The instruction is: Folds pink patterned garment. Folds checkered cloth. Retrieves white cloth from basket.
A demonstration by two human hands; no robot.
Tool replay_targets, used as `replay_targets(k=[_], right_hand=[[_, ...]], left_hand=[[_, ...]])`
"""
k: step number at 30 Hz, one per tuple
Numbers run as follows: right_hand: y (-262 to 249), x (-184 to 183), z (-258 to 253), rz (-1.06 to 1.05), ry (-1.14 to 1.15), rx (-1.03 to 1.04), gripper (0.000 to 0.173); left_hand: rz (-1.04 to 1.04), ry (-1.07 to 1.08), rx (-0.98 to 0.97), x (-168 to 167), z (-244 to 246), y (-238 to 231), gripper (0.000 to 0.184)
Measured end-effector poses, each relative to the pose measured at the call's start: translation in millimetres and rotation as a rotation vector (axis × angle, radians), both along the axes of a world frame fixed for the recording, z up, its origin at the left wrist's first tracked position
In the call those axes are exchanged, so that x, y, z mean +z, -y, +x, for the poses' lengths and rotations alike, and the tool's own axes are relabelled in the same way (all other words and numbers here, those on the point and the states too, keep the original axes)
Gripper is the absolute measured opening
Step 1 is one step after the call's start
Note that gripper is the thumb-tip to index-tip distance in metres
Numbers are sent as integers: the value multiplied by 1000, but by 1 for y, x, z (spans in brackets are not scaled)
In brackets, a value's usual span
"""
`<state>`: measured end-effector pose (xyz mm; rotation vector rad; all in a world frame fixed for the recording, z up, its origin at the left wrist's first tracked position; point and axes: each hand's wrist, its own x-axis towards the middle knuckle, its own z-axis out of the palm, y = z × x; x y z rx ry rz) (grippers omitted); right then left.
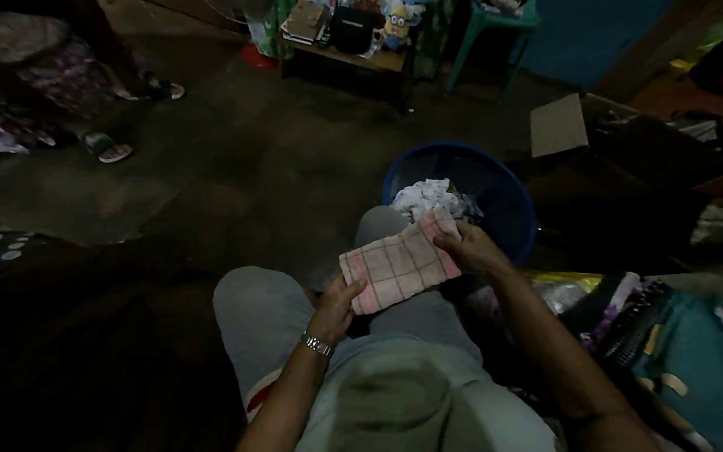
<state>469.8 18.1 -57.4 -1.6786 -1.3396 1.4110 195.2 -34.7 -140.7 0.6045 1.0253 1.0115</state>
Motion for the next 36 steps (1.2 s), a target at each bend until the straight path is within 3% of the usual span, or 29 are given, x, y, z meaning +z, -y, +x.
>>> replay_targets(k=[4, 7, 9, 11, 14, 17, 20, 24, 28, 30, 33, 36], right_hand=[[11, 22, 1, 87, -260, 26, 27], [13, 56, -4, 284, -239, 86, 22], [13, 82, -6, 465, -117, 169, 18], [13, 99, -7, 648, 56, 295, 18], [22, 91, -17, 820, 289, 520, 21], [47, 55, -35, 737, 310, 727, 25], [77, 30, -57, 604, 163, 836, 30], [100, 7, -78, 596, 53, 1004, 28], [96, -1, -75, 603, 44, 1058, 30], [86, 16, -70, 463, 99, 1085, 26], [65, 23, -67, 437, 182, 947, 25], [45, 4, -67, 462, 370, 692, 36]], left_hand=[[40, -225, -12, 1, -2, -1, 39], [40, -278, -89, 12, -1, 2, 35], [32, -171, -150, 17, 1, 3, 32], [11, 55, -225, 13, 1, 1, 42], [-28, 265, -288, 7, 3, 1, 61], [-58, 371, -261, 5, 7, 8, 64], [-92, 349, -185, 18, 8, 15, 70], [-95, 423, -43, 14, 8, 18, 74], [-138, 508, -44, 5, 3, 17, 84], [-140, 542, -57, 2, 0, 16, 86], [-146, 569, -97, 8, 1, 16, 87], [-105, 600, -187, 12, -1, 19, 81]])
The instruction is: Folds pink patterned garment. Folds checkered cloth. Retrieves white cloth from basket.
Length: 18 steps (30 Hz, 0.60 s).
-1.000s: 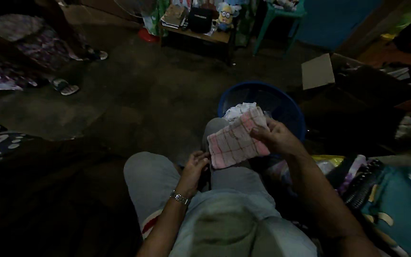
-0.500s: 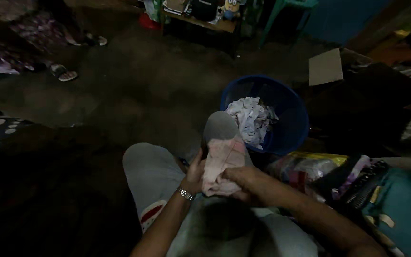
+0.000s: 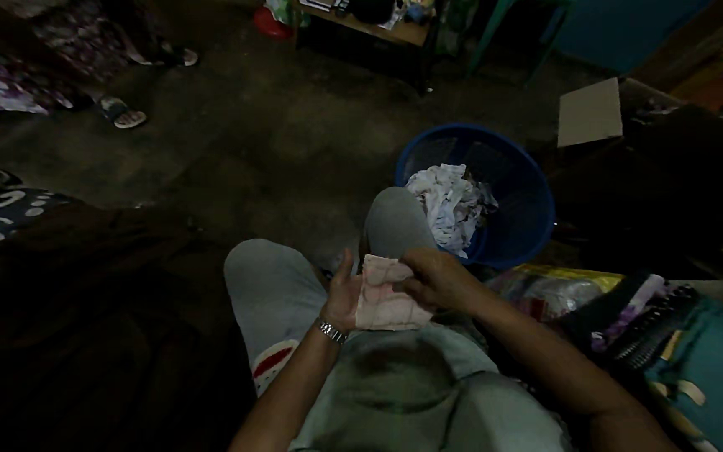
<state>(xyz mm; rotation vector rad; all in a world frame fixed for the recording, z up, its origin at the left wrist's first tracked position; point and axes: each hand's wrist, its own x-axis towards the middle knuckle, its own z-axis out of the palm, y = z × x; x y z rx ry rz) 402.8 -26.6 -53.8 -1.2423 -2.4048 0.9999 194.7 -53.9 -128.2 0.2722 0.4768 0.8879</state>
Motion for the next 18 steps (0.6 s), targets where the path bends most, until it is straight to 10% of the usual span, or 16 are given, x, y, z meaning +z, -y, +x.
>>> replay_targets(k=[4, 9, 15, 18], right_hand=[[-14, -28, 4, -168, 1, -120, 62], [-9, -23, 10, -592, -314, -230, 31], [6, -23, 19, -588, -630, -449, 24], [14, -21, 20, -623, -776, -485, 27]], left_hand=[[46, -28, -7, 6, -9, 4, 73], [-17, -100, 11, 23, -15, 3, 80], [261, -108, 29, 21, -22, 7, 58], [458, -386, 116, 23, -17, 11, 82]])
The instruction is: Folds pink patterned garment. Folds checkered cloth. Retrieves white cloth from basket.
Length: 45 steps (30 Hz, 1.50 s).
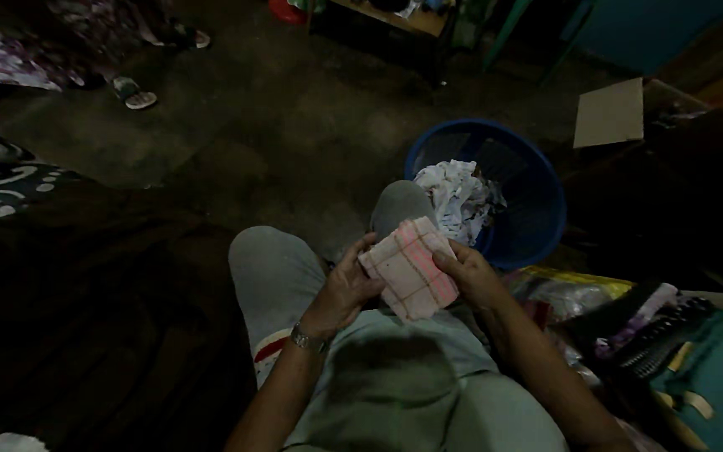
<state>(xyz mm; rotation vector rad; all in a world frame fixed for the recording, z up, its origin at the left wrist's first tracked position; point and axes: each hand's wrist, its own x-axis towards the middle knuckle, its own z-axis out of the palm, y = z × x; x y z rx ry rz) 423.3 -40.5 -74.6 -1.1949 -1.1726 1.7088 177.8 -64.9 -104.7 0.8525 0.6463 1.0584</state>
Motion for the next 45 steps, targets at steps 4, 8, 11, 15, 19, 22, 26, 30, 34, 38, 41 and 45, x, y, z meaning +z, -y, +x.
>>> replay_targets(k=[4, 8, 11, 15, 19, 22, 26, 30, 34, 38, 41, 45], right_hand=[[8, -3, 1, -79, -263, -60, 25], [15, -8, 3, -105, -407, -48, 24], [17, -11, 4, -78, -473, -3, 21], [19, -12, 1, -65, -515, 22, 17], [21, -14, -1, -64, -570, 26, 17], [21, -16, -2, -54, -592, 44, 17], [22, -16, -3, -32, -593, 56, 18], [23, -15, -7, -63, -584, 0, 16], [24, -15, -6, -125, -617, -107, 16], [21, -21, -4, -169, -702, -133, 17], [21, -21, -6, -213, -739, -141, 14], [16, 5, 12, -50, -366, -153, 24]], left_hand=[[136, -171, 103, 7, 8, 4, 79], [256, -235, 215, 7, 16, 5, 47], [308, -391, 265, 10, 19, 6, 19], [261, -452, 295, 13, 24, 6, 20], [291, -448, 313, 12, 25, 6, 22], [320, -463, 335, 13, 24, 6, 18], [374, -515, 371, 10, 24, 7, 10], [372, -584, 420, 6, 17, 5, 8], [25, -553, 622, 2, -6, -7, 19], [-141, -518, 786, -12, -21, -13, 25], [-182, -623, 827, -21, -24, -12, 34], [-142, -831, 739, -40, -34, -9, 33]])
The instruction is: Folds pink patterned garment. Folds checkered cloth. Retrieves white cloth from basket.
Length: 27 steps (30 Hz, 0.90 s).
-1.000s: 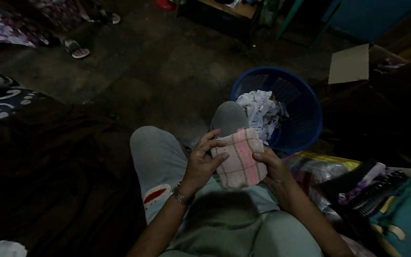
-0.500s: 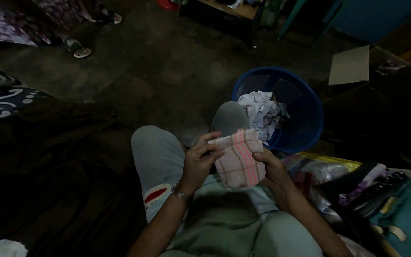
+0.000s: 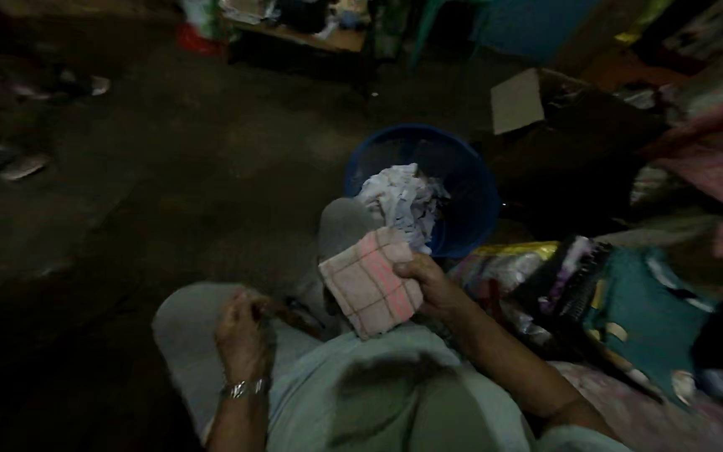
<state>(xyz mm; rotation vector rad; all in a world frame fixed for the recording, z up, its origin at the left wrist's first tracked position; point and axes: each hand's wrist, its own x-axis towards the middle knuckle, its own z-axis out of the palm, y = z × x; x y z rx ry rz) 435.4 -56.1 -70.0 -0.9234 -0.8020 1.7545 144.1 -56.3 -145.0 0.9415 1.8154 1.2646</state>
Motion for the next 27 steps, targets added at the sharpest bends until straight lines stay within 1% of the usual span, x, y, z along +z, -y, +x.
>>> replay_targets(k=[2, 3, 4, 5, 7, 8, 10, 13, 16, 18, 19, 20, 21, 23, 24, 25, 27], right_hand=[[-4, 25, 27, 111, 348, 6, 30], [-3, 37, 44, 151, 510, 7, 29], [0, 49, 62, 174, 639, -6, 27], [5, 61, 82, 182, 723, -16, 26], [21, 86, 125, 216, 809, -51, 23], [32, 96, 149, 263, 846, -81, 22], [60, 120, 193, 293, 924, -155, 21], [105, 152, 247, 260, 1027, -278, 19], [145, 167, 288, 196, 1083, -344, 19], [162, 160, 315, 86, 1129, -354, 16], [168, 149, 330, 13, 1173, -351, 12], [173, 133, 344, -73, 1265, -354, 7], [176, 115, 356, -179, 1392, -363, 9], [177, 74, 370, -359, 1662, -450, 33], [176, 58, 366, -388, 1723, -542, 40], [176, 45, 358, -373, 1740, -642, 43], [174, 26, 324, -309, 1756, -821, 44]], left_hand=[[-59, -29, -178, -8, -13, 0, 66], [-66, -12, -245, -16, -18, -1, 74], [-81, 38, -294, -22, -21, -3, 73], [-103, 115, -320, -25, -21, -5, 61], [-188, 255, -374, -28, -20, -10, 35], [-226, 272, -423, -30, -22, -11, 30], [-253, 270, -480, -33, -21, -13, 26], [-249, 304, -516, -38, -23, -14, 22], [-269, 287, -543, -38, -24, -16, 21], [-280, 268, -567, -37, -24, -16, 23], [-280, 267, -574, -36, -24, -16, 21], [-284, 268, -574, -35, -23, -15, 21], [-291, 262, -574, -34, -23, -15, 22], [-303, 258, -574, -32, -23, -15, 22], [-303, 253, -573, -31, -23, -14, 21], [-302, 247, -576, -32, -24, -14, 21], [-296, 223, -582, -33, -25, -13, 21]])
